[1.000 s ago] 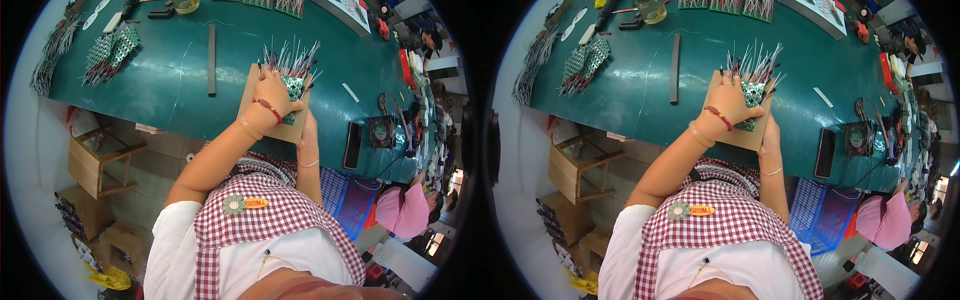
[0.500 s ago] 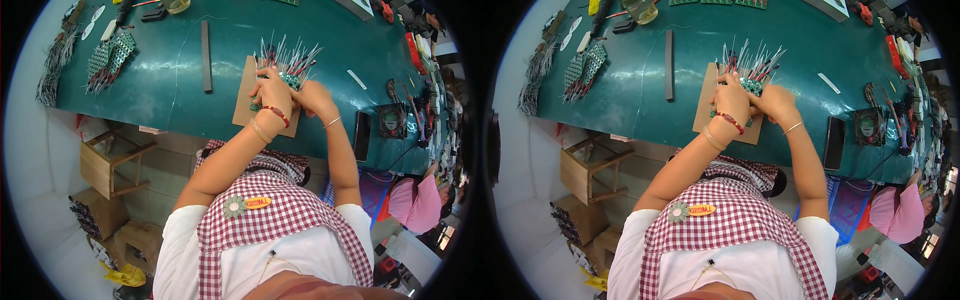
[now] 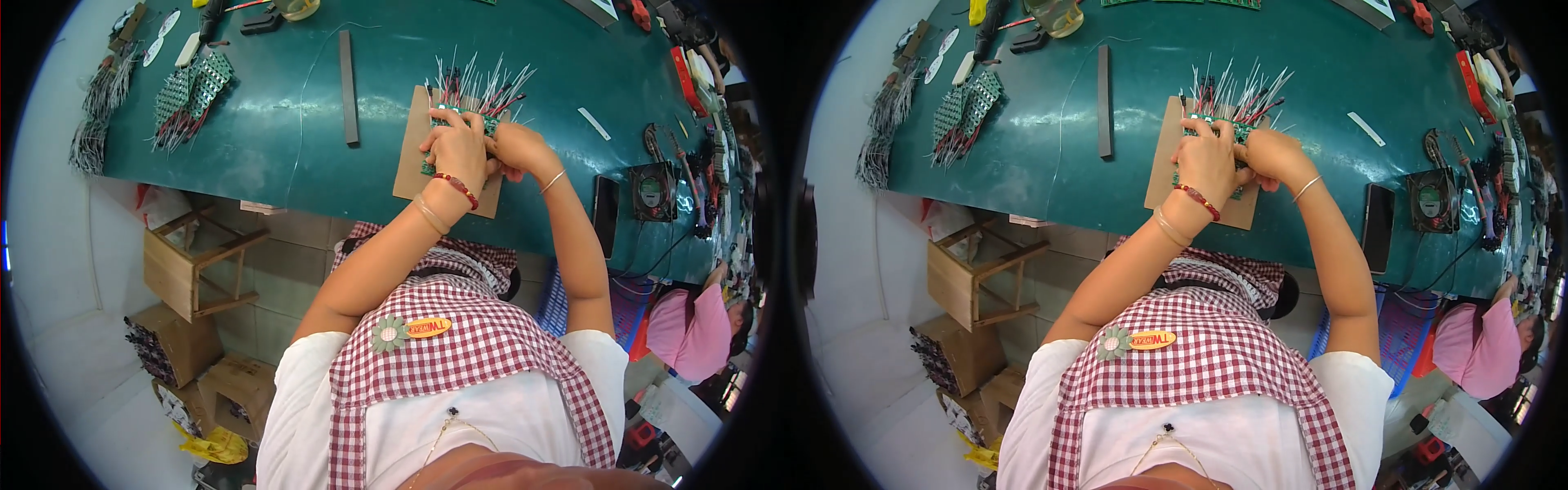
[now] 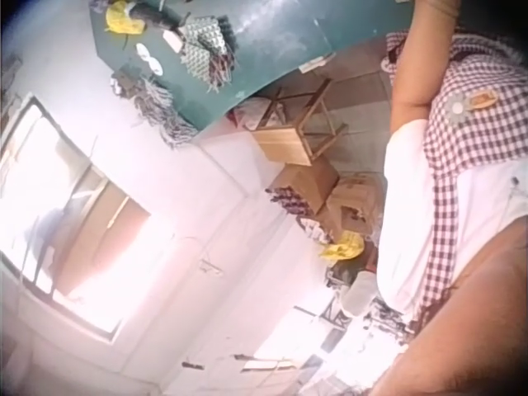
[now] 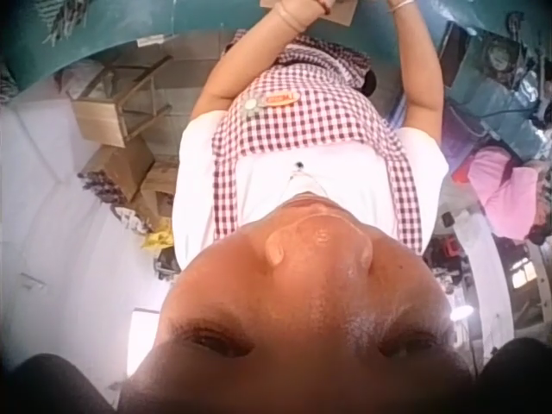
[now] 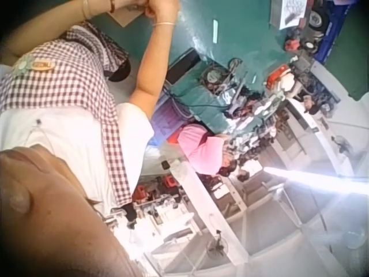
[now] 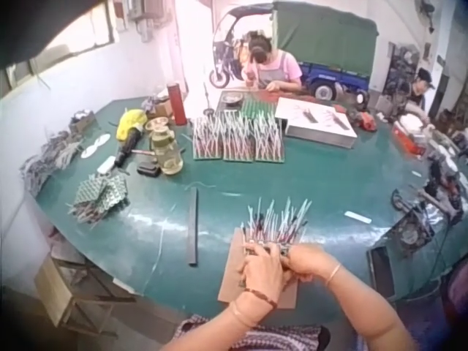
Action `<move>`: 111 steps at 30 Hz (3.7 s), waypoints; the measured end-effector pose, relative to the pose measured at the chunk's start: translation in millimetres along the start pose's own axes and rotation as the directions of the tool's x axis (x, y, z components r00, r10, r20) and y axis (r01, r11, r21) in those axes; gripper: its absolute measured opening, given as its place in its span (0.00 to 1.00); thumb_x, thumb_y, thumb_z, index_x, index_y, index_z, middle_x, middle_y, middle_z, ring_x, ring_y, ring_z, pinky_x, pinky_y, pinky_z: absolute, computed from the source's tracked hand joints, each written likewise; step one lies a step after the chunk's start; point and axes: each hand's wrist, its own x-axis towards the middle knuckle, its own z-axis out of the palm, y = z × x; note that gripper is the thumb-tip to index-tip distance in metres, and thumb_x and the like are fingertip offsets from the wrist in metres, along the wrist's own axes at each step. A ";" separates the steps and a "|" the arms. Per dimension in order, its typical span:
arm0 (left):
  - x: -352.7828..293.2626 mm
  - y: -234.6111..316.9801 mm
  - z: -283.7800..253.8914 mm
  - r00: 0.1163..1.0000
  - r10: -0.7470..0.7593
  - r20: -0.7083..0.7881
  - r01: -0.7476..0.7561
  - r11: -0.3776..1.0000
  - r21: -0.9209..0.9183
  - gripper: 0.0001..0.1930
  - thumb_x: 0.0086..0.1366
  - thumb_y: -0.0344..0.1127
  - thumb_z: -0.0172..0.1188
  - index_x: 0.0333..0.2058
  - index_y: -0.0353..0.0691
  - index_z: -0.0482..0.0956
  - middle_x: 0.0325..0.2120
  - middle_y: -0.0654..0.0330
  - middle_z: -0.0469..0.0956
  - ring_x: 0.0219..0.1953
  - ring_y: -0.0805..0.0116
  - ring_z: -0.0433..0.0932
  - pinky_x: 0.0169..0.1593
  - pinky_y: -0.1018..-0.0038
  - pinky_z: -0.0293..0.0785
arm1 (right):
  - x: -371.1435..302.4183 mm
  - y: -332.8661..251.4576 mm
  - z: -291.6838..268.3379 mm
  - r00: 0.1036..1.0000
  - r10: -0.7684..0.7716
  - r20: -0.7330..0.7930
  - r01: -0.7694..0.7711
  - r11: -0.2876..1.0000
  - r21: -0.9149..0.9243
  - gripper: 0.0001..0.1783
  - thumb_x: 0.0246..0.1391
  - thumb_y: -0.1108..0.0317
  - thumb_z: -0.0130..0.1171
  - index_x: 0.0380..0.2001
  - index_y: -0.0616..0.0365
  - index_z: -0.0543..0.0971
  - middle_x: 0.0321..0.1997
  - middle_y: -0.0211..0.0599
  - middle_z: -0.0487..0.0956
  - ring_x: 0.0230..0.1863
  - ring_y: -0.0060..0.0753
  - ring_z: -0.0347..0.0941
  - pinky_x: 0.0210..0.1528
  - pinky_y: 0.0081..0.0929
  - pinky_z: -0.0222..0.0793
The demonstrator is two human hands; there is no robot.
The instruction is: The person solders wires and components onto a green circuit board using a soldering iron.
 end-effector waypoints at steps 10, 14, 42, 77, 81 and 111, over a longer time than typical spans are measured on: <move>-0.6 -4.6 -2.7 0.997 -0.014 0.070 0.014 1.000 -0.005 0.44 0.47 0.68 0.59 0.53 0.38 0.67 0.49 0.31 0.68 0.29 0.53 0.80 0.27 0.67 0.78 | 0.3 -9.0 -38.9 0.993 -0.058 -0.098 0.062 0.998 0.031 0.27 0.55 0.54 0.50 0.10 0.62 0.77 0.08 0.38 0.73 0.11 0.31 0.73 0.19 0.28 0.71; -2.0 -1.5 -3.2 0.995 0.061 0.079 -0.069 0.993 0.100 0.42 0.51 0.69 0.54 0.53 0.38 0.66 0.51 0.31 0.66 0.25 0.53 0.80 0.24 0.70 0.76 | 54.5 -68.4 -66.4 0.649 -0.413 -0.639 0.391 0.902 -0.185 0.29 0.53 0.48 0.52 0.12 0.62 0.77 0.12 0.44 0.75 0.11 0.35 0.72 0.23 0.32 0.73; -11.3 -3.1 -0.1 0.999 -0.032 -0.017 0.032 0.999 0.009 0.52 0.43 0.70 0.62 0.57 0.32 0.63 0.52 0.37 0.68 0.28 0.61 0.79 0.28 0.72 0.76 | 73.5 -20.5 -20.1 0.703 -0.220 -0.676 0.243 0.968 -0.062 0.19 0.36 0.52 0.55 0.17 0.60 0.81 0.17 0.47 0.77 0.22 0.49 0.76 0.26 0.40 0.73; -10.8 -12.9 -5.7 0.998 0.046 -0.043 -0.050 0.994 -0.102 0.45 0.49 0.64 0.61 0.63 0.52 0.59 0.50 0.26 0.65 0.30 0.55 0.80 0.29 0.74 0.76 | -130.0 489.3 -40.6 0.576 0.603 -0.552 0.802 -0.285 0.526 0.21 0.59 0.60 0.54 0.51 0.61 0.71 0.46 0.51 0.74 0.40 0.35 0.72 0.41 0.27 0.72; -13.4 -15.5 -0.2 0.997 0.013 -0.082 -0.022 0.995 -0.102 0.45 0.48 0.66 0.61 0.62 0.56 0.60 0.51 0.29 0.66 0.26 0.62 0.77 0.27 0.78 0.75 | -182.9 428.5 -33.4 0.236 0.628 -0.741 0.921 0.098 0.376 0.13 0.56 0.64 0.59 0.39 0.63 0.73 0.30 0.37 0.74 0.30 0.26 0.68 0.33 0.21 0.65; -13.4 -50.2 -17.8 0.987 0.084 -0.138 -0.124 0.941 -0.314 0.31 0.54 0.48 0.62 0.50 0.33 0.64 0.46 0.35 0.72 0.30 0.52 0.80 0.29 0.68 0.78 | 2.2 -7.7 42.3 0.430 -0.344 -0.835 0.576 0.816 -0.039 0.26 0.36 0.71 0.69 0.42 0.55 0.71 0.35 0.37 0.74 0.39 0.43 0.69 0.43 0.36 0.58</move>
